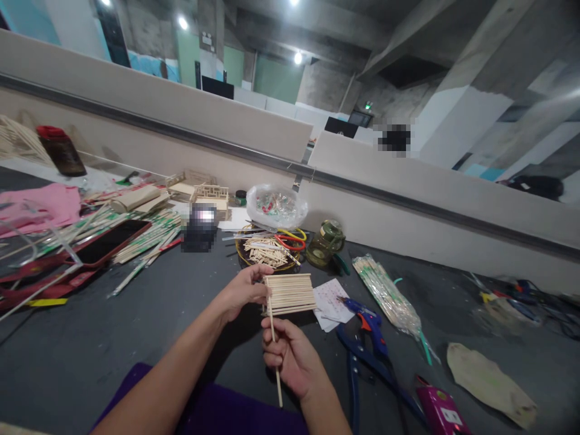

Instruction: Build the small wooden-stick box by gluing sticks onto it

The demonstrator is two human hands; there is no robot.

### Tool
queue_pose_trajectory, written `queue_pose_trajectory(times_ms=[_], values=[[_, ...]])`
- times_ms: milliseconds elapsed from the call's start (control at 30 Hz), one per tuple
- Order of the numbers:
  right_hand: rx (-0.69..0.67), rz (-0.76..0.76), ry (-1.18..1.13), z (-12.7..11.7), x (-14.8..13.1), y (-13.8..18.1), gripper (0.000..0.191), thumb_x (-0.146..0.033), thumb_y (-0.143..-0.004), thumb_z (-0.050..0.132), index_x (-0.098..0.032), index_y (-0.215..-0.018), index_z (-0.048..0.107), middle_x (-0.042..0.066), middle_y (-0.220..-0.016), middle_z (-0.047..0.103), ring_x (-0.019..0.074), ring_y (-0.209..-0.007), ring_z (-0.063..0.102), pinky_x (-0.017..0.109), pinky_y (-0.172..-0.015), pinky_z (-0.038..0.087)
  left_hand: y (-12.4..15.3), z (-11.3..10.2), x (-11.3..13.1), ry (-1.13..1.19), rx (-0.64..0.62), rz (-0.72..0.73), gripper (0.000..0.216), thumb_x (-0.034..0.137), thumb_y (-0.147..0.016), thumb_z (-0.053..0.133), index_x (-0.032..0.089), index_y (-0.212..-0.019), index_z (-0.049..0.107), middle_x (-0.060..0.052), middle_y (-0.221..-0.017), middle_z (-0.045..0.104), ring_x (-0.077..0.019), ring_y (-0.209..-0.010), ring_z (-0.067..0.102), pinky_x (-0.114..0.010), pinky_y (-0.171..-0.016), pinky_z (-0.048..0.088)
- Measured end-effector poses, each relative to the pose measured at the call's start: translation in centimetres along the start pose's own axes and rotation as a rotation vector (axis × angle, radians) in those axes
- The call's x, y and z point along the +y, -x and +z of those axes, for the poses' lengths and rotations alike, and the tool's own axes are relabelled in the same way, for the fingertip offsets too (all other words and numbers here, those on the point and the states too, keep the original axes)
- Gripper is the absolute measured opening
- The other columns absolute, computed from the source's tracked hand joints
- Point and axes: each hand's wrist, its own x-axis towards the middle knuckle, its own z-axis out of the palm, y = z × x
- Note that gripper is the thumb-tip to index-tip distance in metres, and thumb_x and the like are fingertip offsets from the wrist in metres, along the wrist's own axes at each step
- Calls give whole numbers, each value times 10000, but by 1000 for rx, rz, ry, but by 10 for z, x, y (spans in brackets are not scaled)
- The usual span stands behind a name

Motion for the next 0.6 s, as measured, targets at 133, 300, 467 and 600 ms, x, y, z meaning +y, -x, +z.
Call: queue_pose_trajectory(times_ms=[133, 300, 467, 600], values=[[-3, 18, -12, 0, 0, -1, 182, -204, -705, 670, -65, -822, 665, -7, -576, 576, 13, -398, 343, 144, -375, 203, 0, 1, 1, -4, 12, 1, 467, 115, -552, 727, 162, -988, 564, -20, -903, 575, -128, -725, 570, -259, -603, 491], [0, 29, -8, -2, -1, -3, 184, -219, -695, 682, -72, -803, 660, -13, -563, 558, 12, -398, 331, 142, -367, 169, 0, 1, 1, -11, 12, -4, 456, 111, -553, 720, 165, -980, 569, -25, -897, 577, -134, -732, 577, -260, -612, 490], [-25, 51, -19, -3, -1, -4, 168, -219, -701, 669, -72, -781, 652, -19, -545, 539, 10, -395, 313, 137, -359, 142, 1, 1, 1, 3, 13, -7, 461, 117, -548, 725, 166, -981, 574, -26, -902, 577, -137, -735, 581, -268, -618, 491], [-38, 59, -31, -3, -1, -5, 148, -222, -710, 659, -84, -761, 640, -29, -532, 516, 10, -392, 296, 136, -357, 129, 1, 2, 1, 14, 14, -6, 462, 121, -539, 732, 163, -974, 582, -21, -892, 582, -137, -726, 584, -270, -620, 489]])
